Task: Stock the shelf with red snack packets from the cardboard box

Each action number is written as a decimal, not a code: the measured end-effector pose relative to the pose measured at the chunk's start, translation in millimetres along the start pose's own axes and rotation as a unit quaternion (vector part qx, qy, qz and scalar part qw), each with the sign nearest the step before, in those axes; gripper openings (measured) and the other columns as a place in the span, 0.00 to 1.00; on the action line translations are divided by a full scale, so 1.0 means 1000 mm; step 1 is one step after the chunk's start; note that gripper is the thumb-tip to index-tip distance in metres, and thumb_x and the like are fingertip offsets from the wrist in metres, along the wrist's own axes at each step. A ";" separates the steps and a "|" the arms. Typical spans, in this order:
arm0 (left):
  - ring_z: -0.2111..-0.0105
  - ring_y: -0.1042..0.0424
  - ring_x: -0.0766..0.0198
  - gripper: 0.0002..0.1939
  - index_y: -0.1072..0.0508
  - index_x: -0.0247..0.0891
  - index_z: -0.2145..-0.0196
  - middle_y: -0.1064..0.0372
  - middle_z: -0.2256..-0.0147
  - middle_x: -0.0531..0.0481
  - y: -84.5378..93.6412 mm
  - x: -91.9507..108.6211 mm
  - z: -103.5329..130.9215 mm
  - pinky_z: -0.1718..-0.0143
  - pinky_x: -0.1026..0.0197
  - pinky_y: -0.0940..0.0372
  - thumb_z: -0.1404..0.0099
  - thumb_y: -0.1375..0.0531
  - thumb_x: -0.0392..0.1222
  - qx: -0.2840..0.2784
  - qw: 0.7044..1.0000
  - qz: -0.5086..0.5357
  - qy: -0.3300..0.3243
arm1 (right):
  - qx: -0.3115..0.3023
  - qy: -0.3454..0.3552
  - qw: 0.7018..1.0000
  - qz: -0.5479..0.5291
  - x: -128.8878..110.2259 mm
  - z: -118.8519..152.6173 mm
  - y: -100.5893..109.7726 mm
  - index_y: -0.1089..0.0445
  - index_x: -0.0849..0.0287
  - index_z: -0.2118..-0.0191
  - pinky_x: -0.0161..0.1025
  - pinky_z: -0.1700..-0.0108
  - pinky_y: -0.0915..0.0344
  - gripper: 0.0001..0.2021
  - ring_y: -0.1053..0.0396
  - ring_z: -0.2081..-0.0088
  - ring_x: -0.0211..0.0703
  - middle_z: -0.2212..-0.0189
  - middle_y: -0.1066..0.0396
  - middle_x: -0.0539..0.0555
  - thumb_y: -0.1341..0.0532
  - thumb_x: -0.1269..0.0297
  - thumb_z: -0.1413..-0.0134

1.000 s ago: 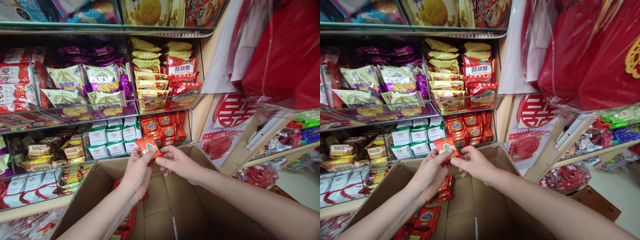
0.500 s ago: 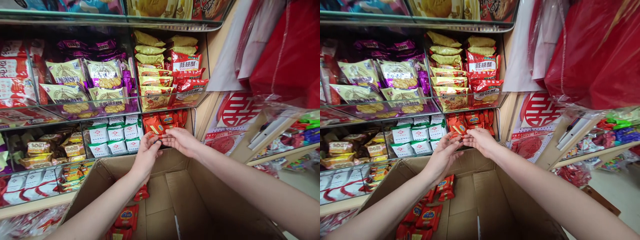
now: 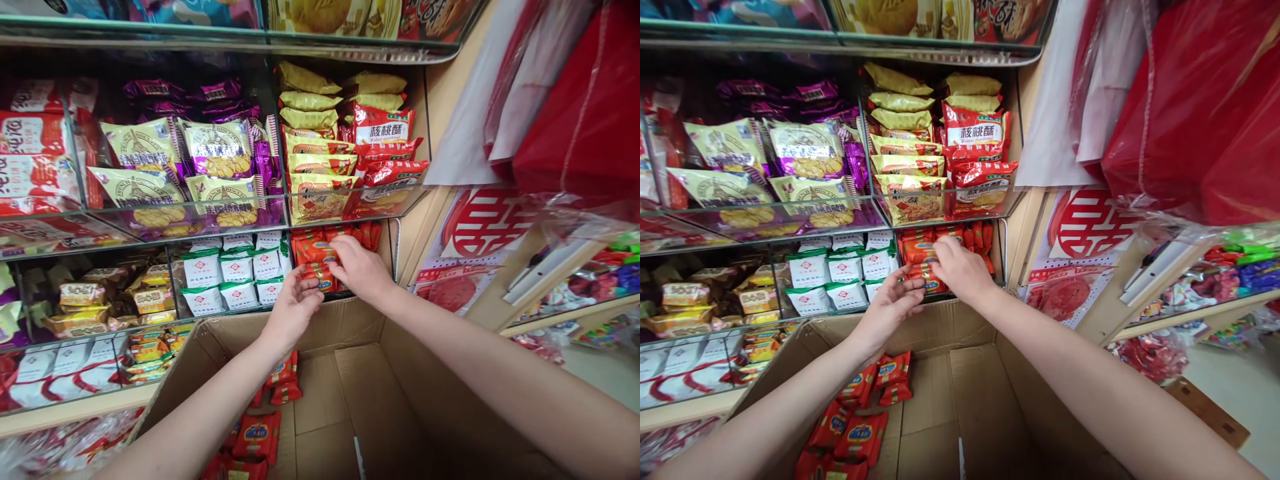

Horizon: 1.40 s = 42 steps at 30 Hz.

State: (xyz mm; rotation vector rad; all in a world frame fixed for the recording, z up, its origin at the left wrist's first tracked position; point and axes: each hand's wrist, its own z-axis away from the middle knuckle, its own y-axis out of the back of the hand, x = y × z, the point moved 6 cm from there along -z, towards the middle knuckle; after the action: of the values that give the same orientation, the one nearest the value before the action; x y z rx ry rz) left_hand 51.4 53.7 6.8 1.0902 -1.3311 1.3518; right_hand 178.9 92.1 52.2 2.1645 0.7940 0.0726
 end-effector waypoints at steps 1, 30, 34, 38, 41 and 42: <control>0.66 0.35 0.66 0.28 0.38 0.39 0.55 0.35 0.64 0.50 0.001 -0.001 -0.001 0.67 0.63 0.39 0.55 0.37 0.34 0.001 1.000 -0.011 -0.003 | 0.020 -0.004 1.000 0.009 0.008 -0.001 0.002 0.38 0.62 0.56 0.40 0.63 0.36 0.13 0.33 0.61 0.46 0.55 0.36 0.60 0.47 0.65 0.47; 0.56 0.38 0.58 0.12 0.33 0.38 0.63 0.40 0.59 0.46 -0.005 0.000 0.010 0.63 0.58 0.36 0.47 0.46 0.31 -0.086 0.927 -0.322 -0.171 | -0.020 -0.139 0.990 0.029 0.002 -0.059 -0.031 0.33 0.58 0.55 0.54 0.54 0.49 0.20 0.40 0.53 0.58 0.55 0.32 0.61 0.56 0.55 0.42; 0.56 0.38 0.59 0.11 0.32 0.39 0.65 0.40 0.59 0.46 -0.004 0.000 0.011 0.63 0.59 0.36 0.47 0.46 0.31 -0.092 0.925 -0.321 -0.179 | -0.032 -0.069 0.996 0.053 -0.002 -0.039 -0.017 0.37 0.60 0.52 0.54 0.49 0.52 0.21 0.43 0.50 0.57 0.53 0.35 0.63 0.54 0.53 0.43; 0.58 0.37 0.59 0.12 0.31 0.40 0.64 0.40 0.59 0.46 -0.004 -0.001 0.011 0.67 0.61 0.36 0.47 0.46 0.31 -0.095 0.923 -0.328 -0.178 | -0.076 0.030 0.996 0.039 -0.015 -0.027 -0.011 0.46 0.59 0.44 0.51 0.43 0.59 0.24 0.50 0.44 0.51 0.45 0.43 0.60 0.55 0.54 0.42; 0.58 0.37 0.59 0.12 0.32 0.40 0.64 0.40 0.59 0.46 -0.005 -0.001 0.012 0.68 0.61 0.36 0.47 0.46 0.31 -0.099 0.917 -0.340 -0.185 | -0.110 0.052 0.992 0.042 -0.024 -0.034 -0.018 0.48 0.60 0.42 0.53 0.43 0.62 0.27 0.51 0.43 0.52 0.43 0.46 0.60 0.55 0.51 0.43; 0.57 0.37 0.59 0.12 0.32 0.40 0.64 0.40 0.59 0.46 -0.005 0.000 0.012 0.67 0.60 0.36 0.47 0.46 0.31 -0.100 0.914 -0.346 -0.187 | -0.113 0.045 0.992 0.043 -0.025 -0.039 -0.020 0.48 0.60 0.43 0.53 0.44 0.60 0.27 0.50 0.44 0.52 0.44 0.45 0.61 0.56 0.50 0.43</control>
State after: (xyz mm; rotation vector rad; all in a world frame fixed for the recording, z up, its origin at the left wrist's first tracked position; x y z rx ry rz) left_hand 56.4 41.5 7.9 1.5330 -1.1385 0.4880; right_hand 136.5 113.7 68.8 1.9900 0.7068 0.2934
